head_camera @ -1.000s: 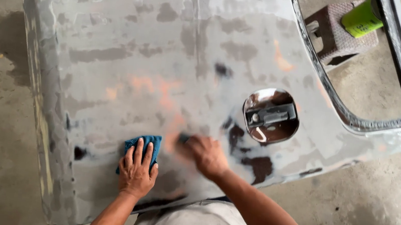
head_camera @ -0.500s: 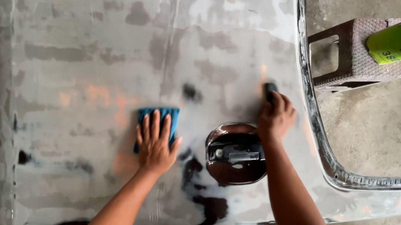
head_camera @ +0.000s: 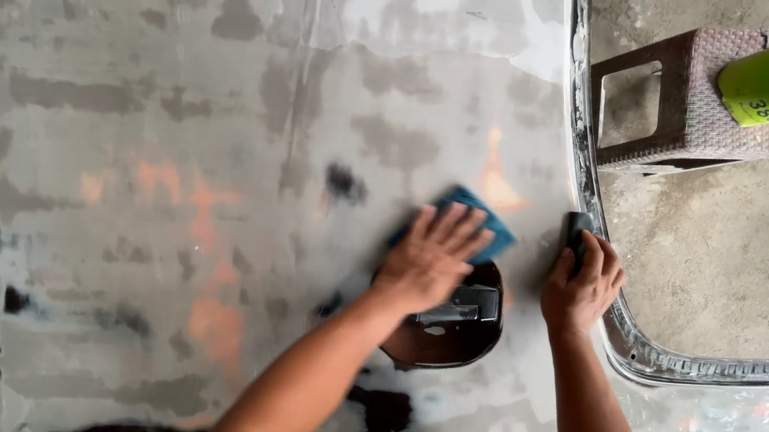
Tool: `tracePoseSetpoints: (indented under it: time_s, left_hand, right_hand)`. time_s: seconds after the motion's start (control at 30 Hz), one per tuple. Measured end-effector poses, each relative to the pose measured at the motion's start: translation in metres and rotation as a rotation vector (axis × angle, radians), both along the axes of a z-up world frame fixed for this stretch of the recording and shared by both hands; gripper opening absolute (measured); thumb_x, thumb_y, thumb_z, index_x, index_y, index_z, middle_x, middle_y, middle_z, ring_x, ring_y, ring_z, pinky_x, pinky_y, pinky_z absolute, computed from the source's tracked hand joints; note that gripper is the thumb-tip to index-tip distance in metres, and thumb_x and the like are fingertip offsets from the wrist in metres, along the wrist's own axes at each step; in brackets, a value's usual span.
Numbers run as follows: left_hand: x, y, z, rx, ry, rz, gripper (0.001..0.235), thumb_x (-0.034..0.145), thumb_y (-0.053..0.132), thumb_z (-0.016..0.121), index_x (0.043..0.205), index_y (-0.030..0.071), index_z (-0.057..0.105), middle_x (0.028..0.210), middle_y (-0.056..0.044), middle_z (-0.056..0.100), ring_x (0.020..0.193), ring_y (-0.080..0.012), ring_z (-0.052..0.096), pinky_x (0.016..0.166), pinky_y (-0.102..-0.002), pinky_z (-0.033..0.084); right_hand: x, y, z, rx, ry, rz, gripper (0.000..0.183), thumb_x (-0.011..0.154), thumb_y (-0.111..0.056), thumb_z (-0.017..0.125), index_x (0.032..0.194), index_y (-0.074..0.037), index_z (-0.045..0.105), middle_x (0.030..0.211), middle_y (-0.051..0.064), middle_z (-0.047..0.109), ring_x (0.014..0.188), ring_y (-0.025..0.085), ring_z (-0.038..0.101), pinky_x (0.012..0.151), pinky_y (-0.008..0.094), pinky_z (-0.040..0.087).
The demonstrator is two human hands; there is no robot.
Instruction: The person sands a large, detached white car door using a sanding block in their right hand while holding a blue cloth in their left hand. They systematically sand the flat surface and the edges of the door, occasionally wiping the surface with the cloth.
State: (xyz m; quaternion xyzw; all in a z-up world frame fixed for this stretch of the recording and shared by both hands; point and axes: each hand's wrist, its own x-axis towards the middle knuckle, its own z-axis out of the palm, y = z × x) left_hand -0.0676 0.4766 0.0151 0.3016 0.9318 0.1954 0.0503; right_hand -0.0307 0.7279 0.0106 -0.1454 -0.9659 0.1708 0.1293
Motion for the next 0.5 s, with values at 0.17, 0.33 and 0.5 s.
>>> tracePoseSetpoints:
  time_s: [0.17,0.33,0.5]
  left_hand:
    - [-0.001,-0.138,0.015,-0.105,0.066,0.528,0.062,0.099,0.037,0.058,0.157,0.018,0.044,0.167,-0.014,0.032,0.154,-0.0391,0.029,0.119,-0.067,0.022]
    - [-0.01,-0.174,-0.012,-0.167,0.1,0.868,0.063,0.105,0.041,0.054,0.16,0.011,0.042,0.168,-0.022,0.029,0.153,-0.0464,0.025,0.116,-0.069,0.023]
    - [-0.086,-0.105,0.002,-0.126,0.093,0.672,0.059,0.108,0.045,0.052,0.158,0.015,0.043,0.167,-0.021,0.027,0.152,-0.0463,0.023,0.117,-0.07,0.018]
  right_hand:
    - [-0.02,-0.052,0.004,-0.067,0.029,0.063,0.04,0.097,-0.015,0.066,0.137,-0.011,0.063,0.139,0.014,0.059,0.123,0.039,0.052,0.106,0.049,0.041]
    - [-0.03,-0.14,0.034,-0.193,-0.005,0.481,0.041,0.094,-0.01,0.064,0.135,-0.014,0.062,0.139,0.01,0.06,0.119,0.036,0.056,0.103,0.048,0.044]
    - [-0.029,-0.124,0.042,-0.191,-0.1,0.548,0.045,0.089,-0.012,0.067,0.134,-0.015,0.063,0.138,0.008,0.06,0.116,0.034,0.056,0.097,0.048,0.044]
